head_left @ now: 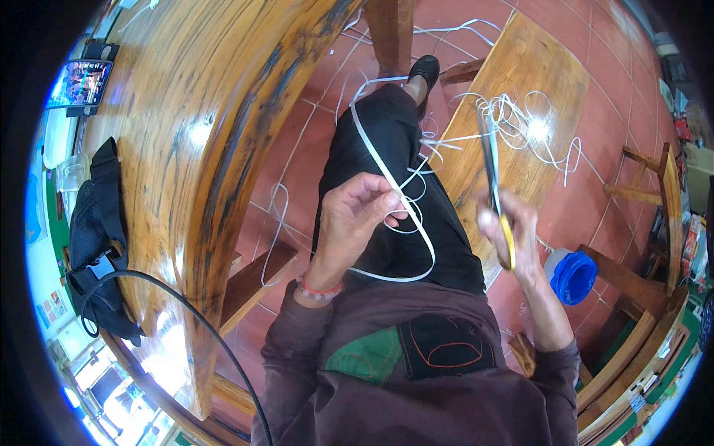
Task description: The person repeatedly measures and cuts lengths of white cable using scissors. They pull the cable taut, cut it, and then gather the cut pieces on the table.
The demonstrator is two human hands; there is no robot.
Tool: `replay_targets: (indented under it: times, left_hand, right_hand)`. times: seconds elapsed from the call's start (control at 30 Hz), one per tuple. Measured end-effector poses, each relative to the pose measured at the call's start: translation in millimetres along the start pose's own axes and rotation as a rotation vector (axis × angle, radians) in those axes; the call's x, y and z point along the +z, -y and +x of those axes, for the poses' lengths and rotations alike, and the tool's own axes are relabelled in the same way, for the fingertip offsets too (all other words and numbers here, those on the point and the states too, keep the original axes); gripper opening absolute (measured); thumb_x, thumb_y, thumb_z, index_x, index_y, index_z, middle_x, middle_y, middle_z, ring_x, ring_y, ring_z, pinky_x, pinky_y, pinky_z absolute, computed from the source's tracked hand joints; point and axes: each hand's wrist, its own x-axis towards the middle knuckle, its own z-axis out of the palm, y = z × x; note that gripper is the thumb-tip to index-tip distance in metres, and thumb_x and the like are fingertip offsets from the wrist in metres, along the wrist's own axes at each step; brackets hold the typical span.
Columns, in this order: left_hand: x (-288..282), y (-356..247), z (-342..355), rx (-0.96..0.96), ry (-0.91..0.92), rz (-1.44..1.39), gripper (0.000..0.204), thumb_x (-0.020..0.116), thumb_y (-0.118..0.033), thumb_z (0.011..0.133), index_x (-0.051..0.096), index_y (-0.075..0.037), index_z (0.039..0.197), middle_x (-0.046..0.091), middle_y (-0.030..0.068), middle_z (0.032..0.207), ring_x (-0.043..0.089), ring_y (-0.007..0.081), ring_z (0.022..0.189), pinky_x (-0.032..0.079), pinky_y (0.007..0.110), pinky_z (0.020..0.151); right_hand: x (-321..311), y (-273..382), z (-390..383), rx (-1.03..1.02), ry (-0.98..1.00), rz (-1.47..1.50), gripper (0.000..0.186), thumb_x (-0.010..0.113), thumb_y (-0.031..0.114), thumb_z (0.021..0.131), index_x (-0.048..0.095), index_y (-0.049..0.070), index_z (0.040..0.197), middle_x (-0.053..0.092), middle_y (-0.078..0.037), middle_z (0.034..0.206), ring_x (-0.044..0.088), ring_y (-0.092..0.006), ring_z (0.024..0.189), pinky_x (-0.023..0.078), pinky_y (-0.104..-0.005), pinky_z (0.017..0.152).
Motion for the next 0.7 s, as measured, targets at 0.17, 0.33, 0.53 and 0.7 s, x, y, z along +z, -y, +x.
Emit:
replay_targets:
  times: [0.17,0.33,0.53,0.7]
  left_hand:
    - [0,-1,1,0.015,-0.015,-0.021,0.012,0.056,-0.009,0.083,0.055,0.002,0.088,0.061,0.0076,0.077,0.060,0.0114,0.070,0.049,0.021,0.061]
    - [6,-9,-1,0.019,-0.036,0.054,0.012,0.056,-0.009,0.083,0.055,0.002,0.088,0.060,0.0070,0.077,0.059,0.0111,0.071,0.048,0.021,0.061]
    - [10,-10,-3,0.020,-0.040,0.063,0.012,0.056,-0.009,0.083,0.055,0.002,0.088,0.060,0.0061,0.077,0.058,0.0099,0.071,0.047,0.020,0.062]
    - [13,-8,-5,0.027,-0.025,0.059,0.011,0.056,-0.008,0.083,0.055,0.002,0.087,0.060,0.0055,0.077,0.058,0.0092,0.071,0.048,0.020,0.062]
  right_hand:
    - [-11,-3,-47,0.044,0.278,-0.312,0.045,0.071,0.039,0.065,0.062,-0.002,0.082,0.052,-0.009,0.057,0.053,-0.0158,0.051,0.041,-0.0296,0.048]
    - [-7,13,-45,-0.024,0.297,-0.321,0.045,0.072,0.038,0.064,0.062,-0.002,0.081,0.049,-0.009,0.054,0.050,-0.0181,0.048,0.038,-0.0299,0.045]
    - [-7,8,-42,-0.077,0.305,-0.310,0.044,0.073,0.037,0.063,0.062,-0.003,0.080,0.048,-0.009,0.053,0.049,-0.0174,0.048,0.038,-0.0296,0.045]
    - [-6,12,-41,-0.030,0.346,-0.256,0.042,0.073,0.035,0.064,0.062,-0.002,0.081,0.050,-0.009,0.055,0.049,-0.0165,0.048,0.037,-0.0288,0.045]
